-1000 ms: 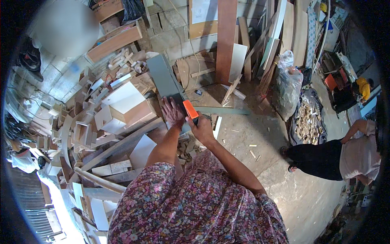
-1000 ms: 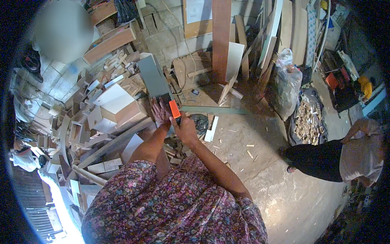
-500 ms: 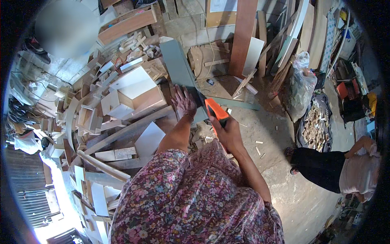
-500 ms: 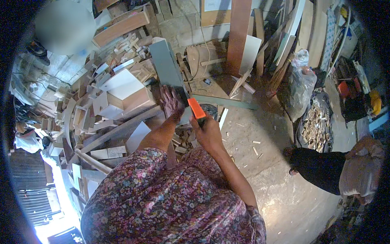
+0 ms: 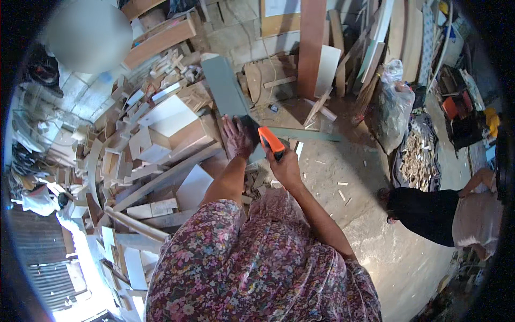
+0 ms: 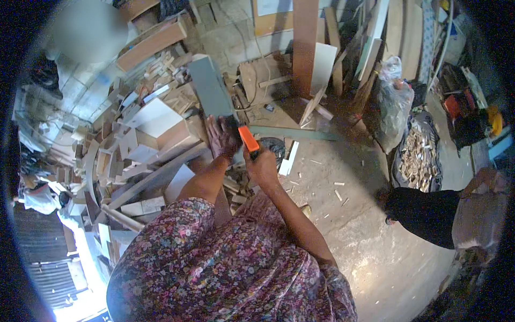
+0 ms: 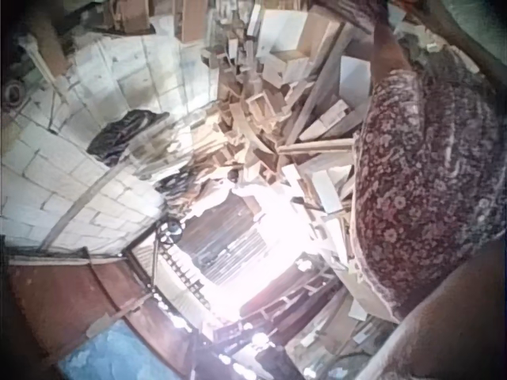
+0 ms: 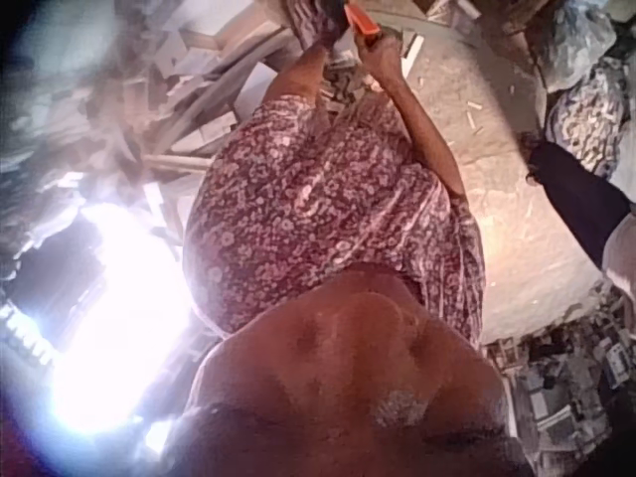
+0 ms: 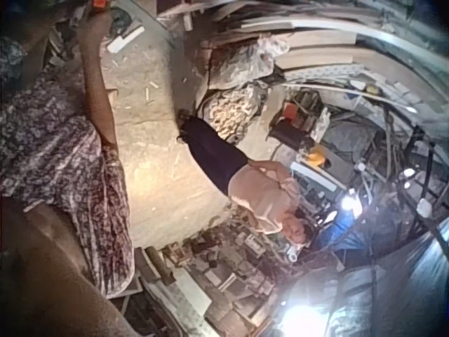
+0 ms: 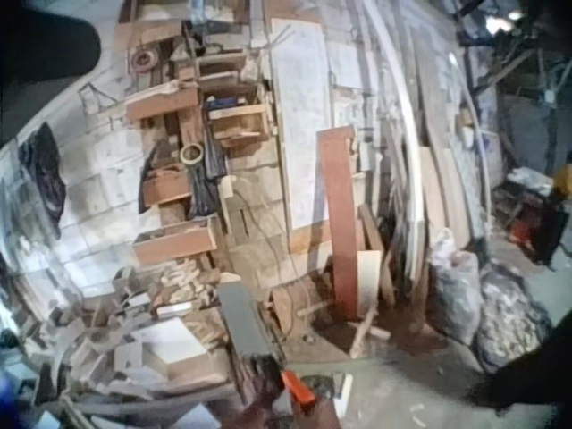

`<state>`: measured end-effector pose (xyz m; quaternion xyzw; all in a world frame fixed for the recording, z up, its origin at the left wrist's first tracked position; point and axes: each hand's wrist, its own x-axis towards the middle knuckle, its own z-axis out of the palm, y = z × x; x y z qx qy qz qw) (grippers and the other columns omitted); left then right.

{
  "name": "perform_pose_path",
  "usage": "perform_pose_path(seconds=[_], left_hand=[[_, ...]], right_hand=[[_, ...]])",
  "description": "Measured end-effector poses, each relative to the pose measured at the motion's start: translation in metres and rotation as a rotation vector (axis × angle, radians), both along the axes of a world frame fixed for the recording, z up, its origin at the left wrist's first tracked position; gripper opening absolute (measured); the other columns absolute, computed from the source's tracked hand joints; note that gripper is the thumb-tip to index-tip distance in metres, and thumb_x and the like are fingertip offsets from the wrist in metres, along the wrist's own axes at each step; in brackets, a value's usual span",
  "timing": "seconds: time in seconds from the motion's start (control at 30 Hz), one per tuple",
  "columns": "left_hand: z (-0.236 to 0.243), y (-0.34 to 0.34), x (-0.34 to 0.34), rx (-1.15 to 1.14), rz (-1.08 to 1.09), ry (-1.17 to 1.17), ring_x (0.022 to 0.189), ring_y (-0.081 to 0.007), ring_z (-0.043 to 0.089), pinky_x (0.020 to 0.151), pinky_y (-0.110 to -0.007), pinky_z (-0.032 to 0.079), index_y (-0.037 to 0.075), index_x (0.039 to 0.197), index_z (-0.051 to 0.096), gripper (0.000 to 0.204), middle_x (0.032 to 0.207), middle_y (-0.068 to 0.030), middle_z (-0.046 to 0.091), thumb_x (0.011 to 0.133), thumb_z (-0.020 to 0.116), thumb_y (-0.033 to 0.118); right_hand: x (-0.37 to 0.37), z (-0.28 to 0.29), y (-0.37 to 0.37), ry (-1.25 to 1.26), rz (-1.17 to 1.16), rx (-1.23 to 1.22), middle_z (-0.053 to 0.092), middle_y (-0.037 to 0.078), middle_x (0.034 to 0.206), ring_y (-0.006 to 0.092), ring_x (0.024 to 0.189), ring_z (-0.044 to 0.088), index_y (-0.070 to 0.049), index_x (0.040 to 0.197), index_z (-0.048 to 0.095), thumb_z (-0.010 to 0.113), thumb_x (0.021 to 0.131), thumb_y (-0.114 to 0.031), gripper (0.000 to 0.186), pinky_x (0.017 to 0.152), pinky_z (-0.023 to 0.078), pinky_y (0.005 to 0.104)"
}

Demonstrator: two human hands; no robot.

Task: The person cuts a board using a hand saw while holding it in place by hand.

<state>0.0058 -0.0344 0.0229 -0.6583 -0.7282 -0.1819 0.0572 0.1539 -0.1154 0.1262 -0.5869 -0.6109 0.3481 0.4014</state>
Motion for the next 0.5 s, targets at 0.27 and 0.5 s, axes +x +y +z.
perform_pose_path(seconds=[0.27,0.5], left_hand=[[-0.027,0.008,-0.006,0.081,0.013,0.026,0.132,-0.0370,0.011,0.105,-0.047,0.014,0.002,0.131,0.030,0.049,0.141,-0.0228,0.013,0.088,0.036,0.025],[-0.052,0.029,-0.015,0.105,0.091,0.184,0.132,-0.0333,0.014,0.103,-0.049,0.018,0.010,0.130,0.032,0.047,0.141,-0.0187,0.019,0.089,0.038,0.032]], right_hand=[[0.012,-0.018,-0.023,0.171,-0.003,-0.075,0.061,0.023,0.077,0.0360,0.076,0.061,0.002,0.098,0.056,0.059,0.080,-0.025,0.033,0.063,0.046,0.0394],[0.028,-0.025,-0.022,0.413,0.034,-0.204,0.062,0.007,0.073,0.0163,0.068,0.058,0.002,0.098,0.058,0.061,0.080,-0.018,0.027,0.061,0.045,0.0306]])
